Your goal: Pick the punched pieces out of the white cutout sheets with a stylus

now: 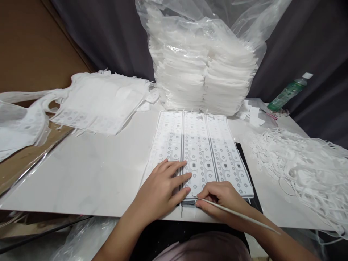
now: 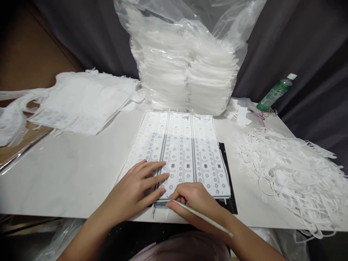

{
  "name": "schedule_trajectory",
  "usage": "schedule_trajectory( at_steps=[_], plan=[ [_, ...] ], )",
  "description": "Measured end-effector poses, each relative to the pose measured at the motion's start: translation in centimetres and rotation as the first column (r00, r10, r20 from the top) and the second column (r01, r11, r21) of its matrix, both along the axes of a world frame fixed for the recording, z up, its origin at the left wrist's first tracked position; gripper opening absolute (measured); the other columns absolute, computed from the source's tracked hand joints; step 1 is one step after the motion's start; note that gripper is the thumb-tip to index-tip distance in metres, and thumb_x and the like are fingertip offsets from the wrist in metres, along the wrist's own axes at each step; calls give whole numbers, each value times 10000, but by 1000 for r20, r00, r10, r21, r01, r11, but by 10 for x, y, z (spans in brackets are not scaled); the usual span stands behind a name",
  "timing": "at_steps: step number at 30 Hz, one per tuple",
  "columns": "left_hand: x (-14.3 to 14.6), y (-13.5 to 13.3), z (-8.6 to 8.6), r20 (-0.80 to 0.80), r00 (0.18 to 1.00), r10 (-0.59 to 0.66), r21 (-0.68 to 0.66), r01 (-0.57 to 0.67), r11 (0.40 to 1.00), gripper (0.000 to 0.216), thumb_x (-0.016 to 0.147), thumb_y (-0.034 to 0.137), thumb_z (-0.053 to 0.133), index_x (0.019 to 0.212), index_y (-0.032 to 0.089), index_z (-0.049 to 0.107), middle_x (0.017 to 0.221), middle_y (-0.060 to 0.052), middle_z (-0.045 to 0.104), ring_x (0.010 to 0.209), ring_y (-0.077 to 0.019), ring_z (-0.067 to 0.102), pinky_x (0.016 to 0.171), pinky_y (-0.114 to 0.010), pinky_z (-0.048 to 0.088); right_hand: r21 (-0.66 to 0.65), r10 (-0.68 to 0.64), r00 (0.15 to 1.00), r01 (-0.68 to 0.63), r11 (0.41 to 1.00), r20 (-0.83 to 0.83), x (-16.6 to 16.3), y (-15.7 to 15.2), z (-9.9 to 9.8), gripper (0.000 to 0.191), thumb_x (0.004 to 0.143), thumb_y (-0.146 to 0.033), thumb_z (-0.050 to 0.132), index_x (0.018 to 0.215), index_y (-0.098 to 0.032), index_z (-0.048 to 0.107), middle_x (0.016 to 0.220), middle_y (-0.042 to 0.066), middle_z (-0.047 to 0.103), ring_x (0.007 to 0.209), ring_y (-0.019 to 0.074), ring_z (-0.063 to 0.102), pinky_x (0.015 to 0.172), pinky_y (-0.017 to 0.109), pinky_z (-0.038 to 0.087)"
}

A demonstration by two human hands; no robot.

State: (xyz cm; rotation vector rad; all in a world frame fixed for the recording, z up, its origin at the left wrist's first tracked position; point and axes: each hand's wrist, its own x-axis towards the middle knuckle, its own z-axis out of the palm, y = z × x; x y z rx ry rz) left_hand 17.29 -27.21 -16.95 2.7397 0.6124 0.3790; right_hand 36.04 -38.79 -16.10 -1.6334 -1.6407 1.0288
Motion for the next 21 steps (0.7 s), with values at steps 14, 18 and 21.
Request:
schedule_trajectory(
  at_steps=[14, 18, 21],
  plan=[
    [1, 0, 2, -16, 1000, 17, -17, -17, 1000, 346, 843, 367, 614, 1178, 288, 643, 1359, -57, 527, 1197, -289, 507, 1062, -545, 335, -94, -156, 982, 147, 985, -103, -4, -2, 1, 146, 827, -234, 576, 701, -181, 627, 651, -28, 636, 609, 103, 556, 572, 204, 393],
    [1, 0, 1, -13, 1000, 17, -22, -18, 1000, 349, 838, 362, 623, 1180, 289, 642, 1358, -55, 527, 1198, -290, 508, 1060, -548, 338, -106, -154, 982, 142, 984, -113, -4, -1, 2, 148, 831, -230, 569, 705, -183, 629, 654, -30, 639, 618, 103, 562, 579, 202, 398],
    [2, 1, 1, 2, 1000, 16, -31, -16, 999, 346, 834, 364, 632, 1172, 291, 645, 1354, -53, 531, 1194, -291, 513, 1061, -545, 339, -101, -147, 984, 137, 985, -101, -4, 0, 2, 143, 825, -228, 573, 703, -184, 632, 653, -30, 639, 612, 103, 558, 579, 204, 397]
  ],
)
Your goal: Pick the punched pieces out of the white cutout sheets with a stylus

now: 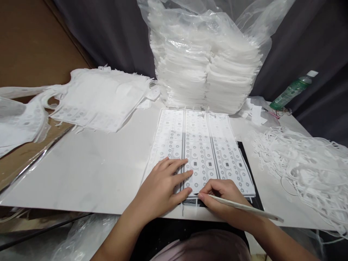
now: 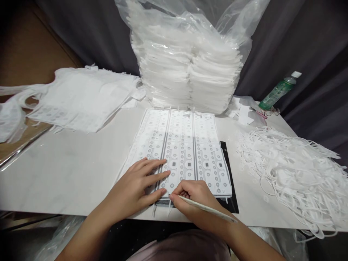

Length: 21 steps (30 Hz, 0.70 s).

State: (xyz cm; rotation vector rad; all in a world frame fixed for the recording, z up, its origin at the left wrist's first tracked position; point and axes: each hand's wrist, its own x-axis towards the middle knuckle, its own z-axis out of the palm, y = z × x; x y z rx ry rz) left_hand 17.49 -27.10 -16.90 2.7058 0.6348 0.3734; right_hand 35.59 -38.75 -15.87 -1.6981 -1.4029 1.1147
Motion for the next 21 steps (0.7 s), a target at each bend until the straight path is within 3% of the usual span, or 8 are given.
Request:
schedule_trajectory(
  at_steps=[18, 21],
  plan=[
    [-1, 0, -1, -3, 1000, -1, -7, 1, 1000, 350, 835, 376, 631, 1176, 296, 640, 1357, -47, 527, 1198, -289, 505, 1057, -546, 341, -13, 4, 992, -2, 1000, 123, -5, 0, 3, 142, 820, -204, 556, 689, -188, 609, 648, -27, 626, 611, 109, 556, 572, 206, 401],
    [-1, 0, -1, -12, 1000, 2, -8, -2, 1000, 358, 835, 384, 630, 1184, 300, 635, 1361, -45, 523, 1204, -295, 498, 1054, -556, 338, 57, 28, 980, -41, 998, 199, -6, -1, 1, 146, 834, -197, 547, 693, -196, 580, 643, -26, 604, 600, 110, 548, 560, 208, 412]
  ],
)
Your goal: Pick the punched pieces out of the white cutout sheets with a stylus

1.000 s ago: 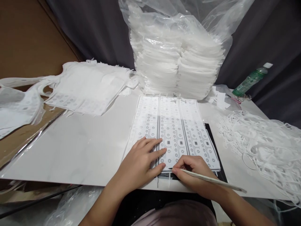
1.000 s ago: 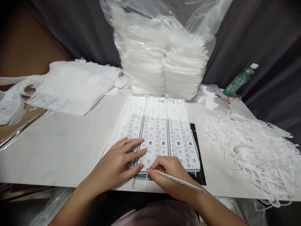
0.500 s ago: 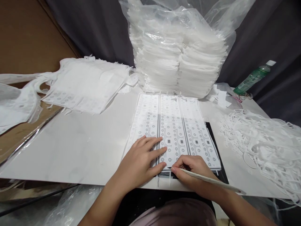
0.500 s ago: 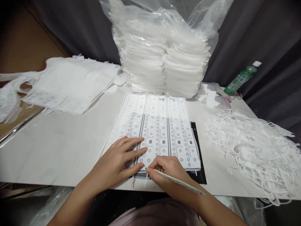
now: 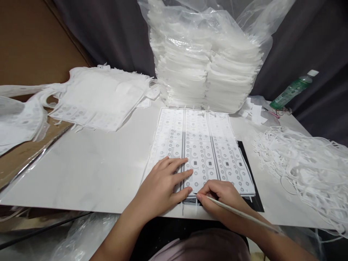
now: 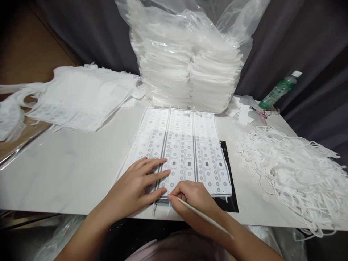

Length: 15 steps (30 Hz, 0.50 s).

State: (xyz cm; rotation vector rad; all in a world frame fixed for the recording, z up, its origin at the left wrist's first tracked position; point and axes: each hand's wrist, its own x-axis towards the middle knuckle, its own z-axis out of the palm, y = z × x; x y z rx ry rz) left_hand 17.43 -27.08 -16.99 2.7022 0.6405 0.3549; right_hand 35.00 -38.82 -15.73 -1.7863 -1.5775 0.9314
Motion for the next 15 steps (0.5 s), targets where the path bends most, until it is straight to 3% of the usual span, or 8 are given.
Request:
schedule_trajectory(
  at_steps=[2, 5, 10, 12, 15],
  plan=[
    [0, 0, 0, -2, 1000, -1, -4, 1, 1000, 358, 839, 380, 627, 1188, 299, 632, 1366, -45, 518, 1207, -295, 496, 1053, -555, 339, 160, 60, 994, -74, 984, 91, -2, -2, -3, 123, 853, -185, 531, 736, -196, 567, 716, 0, 617, 676, 131, 571, 633, 235, 455],
    [0, 0, 0, -7, 1000, -2, -7, 2, 1000, 360, 837, 373, 628, 1189, 294, 633, 1368, -49, 516, 1207, -294, 497, 1054, -552, 337, 368, 92, 954, -198, 909, 285, -9, -9, -13, 118, 870, -146, 500, 772, -190, 547, 829, 53, 639, 809, 182, 595, 741, 301, 492],
    [1, 0, 0, -20, 1000, 2, -11, -2, 1000, 364, 832, 380, 632, 1185, 294, 635, 1372, -52, 510, 1208, -305, 492, 1048, -564, 337, 401, 81, 859, -318, 859, 506, -21, -24, -36, 203, 864, -27, 425, 832, -184, 550, 931, 79, 656, 852, 211, 593, 789, 357, 512],
    [1, 0, 0, -31, 1000, -1, -8, 1, 1000, 364, 837, 380, 625, 1190, 295, 631, 1379, -52, 502, 1212, -302, 487, 1050, -564, 334, 395, 82, 865, -308, 865, 494, -18, -24, -41, 202, 877, -34, 417, 867, -185, 551, 986, 85, 651, 881, 215, 589, 828, 373, 508],
    [1, 0, 0, -33, 999, -2, 2, 2, 1000, 368, 836, 378, 627, 1194, 292, 627, 1377, -58, 503, 1214, -299, 485, 1048, -559, 335, 460, -84, 905, -130, 878, 416, -2, -17, -37, 149, 918, -122, 416, 878, -199, 536, 983, 101, 655, 923, 230, 595, 841, 394, 510]
  ],
)
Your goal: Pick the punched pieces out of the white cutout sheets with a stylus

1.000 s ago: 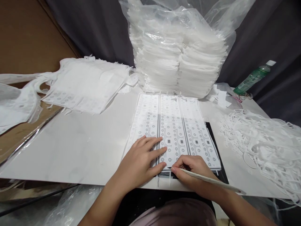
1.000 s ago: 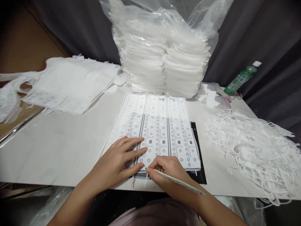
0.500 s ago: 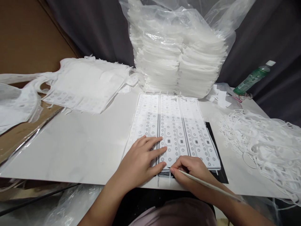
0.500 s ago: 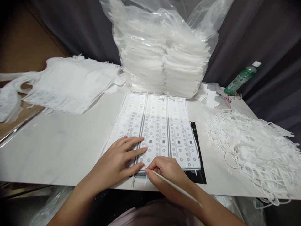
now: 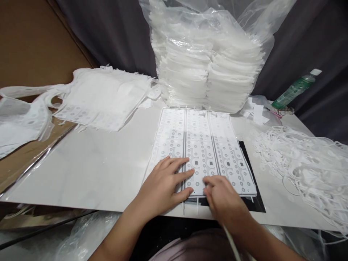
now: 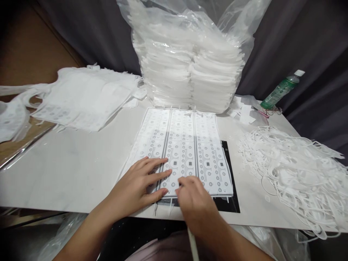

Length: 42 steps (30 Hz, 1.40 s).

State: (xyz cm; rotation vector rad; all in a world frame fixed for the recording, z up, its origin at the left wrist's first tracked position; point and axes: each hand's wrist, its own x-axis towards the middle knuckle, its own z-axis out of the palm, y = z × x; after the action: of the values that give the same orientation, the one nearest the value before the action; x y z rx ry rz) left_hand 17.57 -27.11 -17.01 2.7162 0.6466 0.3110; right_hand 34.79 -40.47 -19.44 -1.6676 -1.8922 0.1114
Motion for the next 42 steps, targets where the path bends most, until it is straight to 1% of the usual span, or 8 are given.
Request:
schedule_trajectory(
  at_steps=[3, 6, 10, 15, 21, 36, 39, 42],
  plan=[
    [-2, -2, 1, 69, 997, -19, 10, 18, 1000, 327, 843, 360, 631, 1158, 274, 641, 1332, -62, 539, 1187, -286, 508, 1044, -541, 347, 1, -159, 979, 160, 987, -127, 21, 9, 14, 113, 937, -209, 424, 886, -213, 525, 1006, 106, 666, 970, 237, 611, 820, 390, 517],
    [-10, -4, 4, 244, 969, -45, 21, 41, 999, 182, 890, 251, 579, 1051, 240, 663, 1210, -49, 610, 1111, -218, 560, 1064, -482, 348, -96, -213, 944, 195, 976, -252, 30, 12, 27, 116, 924, -248, 455, 845, -224, 538, 1017, 71, 687, 932, 208, 646, 779, 341, 521],
    [-30, 0, 9, 361, 932, 10, 90, -46, 995, 139, 888, 148, 561, 971, 211, 652, 1097, -41, 639, 1044, -183, 577, 1035, -416, 384, -196, -154, 879, 71, 978, -450, 12, 16, 34, 106, 872, -251, 535, 775, -219, 562, 939, 34, 710, 874, 176, 667, 764, 284, 503],
    [-53, 7, 6, 163, 981, 104, 76, -117, 990, 182, 899, 235, 541, 1048, 232, 645, 1197, -54, 604, 1144, -234, 526, 997, -431, 402, -282, -96, 781, -105, 954, -617, -28, 28, 34, 81, 802, -190, 589, 725, -213, 578, 795, -7, 695, 740, 135, 640, 684, 230, 470],
    [-57, 4, 2, 15, 991, 130, 13, -130, 991, 302, 894, 309, 513, 1180, 266, 601, 1282, -40, 574, 1210, -253, 499, 1068, -507, 319, -340, -66, 822, -160, 927, -566, -44, 39, 31, 125, 809, -167, 559, 688, -198, 575, 730, -14, 658, 713, 131, 602, 682, 234, 432],
    [-55, 3, 3, 16, 988, 156, -7, -156, 988, 290, 884, 309, 510, 1146, 271, 627, 1280, -26, 580, 1208, -243, 504, 1072, -497, 319, -347, -35, 850, -177, 921, -525, -45, 38, 29, 135, 821, -149, 559, 700, -205, 578, 744, -37, 673, 741, 126, 609, 704, 234, 434],
    [-55, 3, 4, 21, 987, 161, -15, -161, 987, 298, 872, 323, 527, 1147, 273, 631, 1277, -25, 584, 1203, -253, 509, 1071, -498, 323, -315, -5, 871, -172, 933, -491, -45, 39, 29, 144, 818, -128, 555, 696, -205, 567, 737, -33, 669, 727, 126, 609, 682, 236, 448],
    [-55, 2, 4, 19, 988, 155, -22, -155, 988, 336, 837, 363, 577, 1157, 273, 625, 1289, -30, 576, 1206, -267, 506, 1071, -509, 317, -183, 65, 913, -149, 972, -403, -49, 37, 25, 146, 815, -101, 546, 708, -201, 552, 744, -9, 665, 722, 136, 610, 669, 247, 473]
  ],
)
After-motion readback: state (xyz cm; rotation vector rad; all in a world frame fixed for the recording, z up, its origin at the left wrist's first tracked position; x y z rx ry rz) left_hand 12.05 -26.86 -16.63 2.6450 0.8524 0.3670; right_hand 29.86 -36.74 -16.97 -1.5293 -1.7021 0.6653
